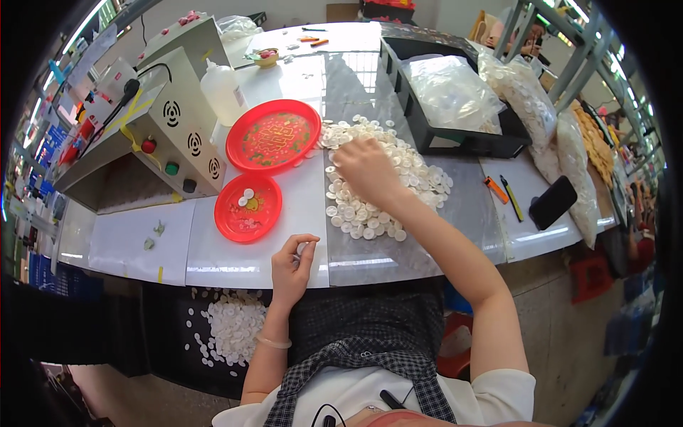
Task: Inspecting and sorting small white plastic toy components at a factory workbench.
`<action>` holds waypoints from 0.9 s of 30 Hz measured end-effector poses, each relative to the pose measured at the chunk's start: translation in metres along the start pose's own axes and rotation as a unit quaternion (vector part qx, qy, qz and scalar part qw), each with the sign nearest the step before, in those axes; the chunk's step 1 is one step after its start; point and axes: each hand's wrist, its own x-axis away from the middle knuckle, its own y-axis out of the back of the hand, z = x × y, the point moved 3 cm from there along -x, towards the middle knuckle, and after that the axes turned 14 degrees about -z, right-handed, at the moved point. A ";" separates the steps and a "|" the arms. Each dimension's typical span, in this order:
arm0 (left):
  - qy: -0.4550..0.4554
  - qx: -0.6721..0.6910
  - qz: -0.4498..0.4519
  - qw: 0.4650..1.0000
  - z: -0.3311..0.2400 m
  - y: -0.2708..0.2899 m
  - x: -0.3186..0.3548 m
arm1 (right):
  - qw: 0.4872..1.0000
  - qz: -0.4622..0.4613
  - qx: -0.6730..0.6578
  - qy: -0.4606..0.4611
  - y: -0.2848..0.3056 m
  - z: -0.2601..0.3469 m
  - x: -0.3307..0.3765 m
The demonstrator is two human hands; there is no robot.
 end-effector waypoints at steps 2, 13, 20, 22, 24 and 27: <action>-0.006 0.000 0.000 1.000 0.000 0.000 0.000 | 0.989 0.050 -0.134 0.044 -0.008 0.035 -0.007; -0.016 0.010 0.014 1.000 0.000 -0.005 -0.002 | 0.982 0.175 -0.053 0.055 -0.100 0.064 -0.032; -0.019 0.039 0.000 0.999 -0.002 -0.003 -0.006 | 0.971 0.179 0.157 -0.008 -0.138 0.024 -0.047; -0.031 0.027 0.010 0.999 -0.003 -0.002 -0.008 | 0.967 0.203 0.151 -0.040 -0.139 0.011 -0.059; -0.013 0.029 0.018 0.999 -0.003 -0.001 -0.009 | 0.956 0.236 0.162 -0.070 -0.152 -0.002 -0.069; -0.001 0.019 0.029 0.999 -0.007 -0.002 -0.009 | 0.934 0.239 0.235 -0.121 -0.168 -0.025 -0.078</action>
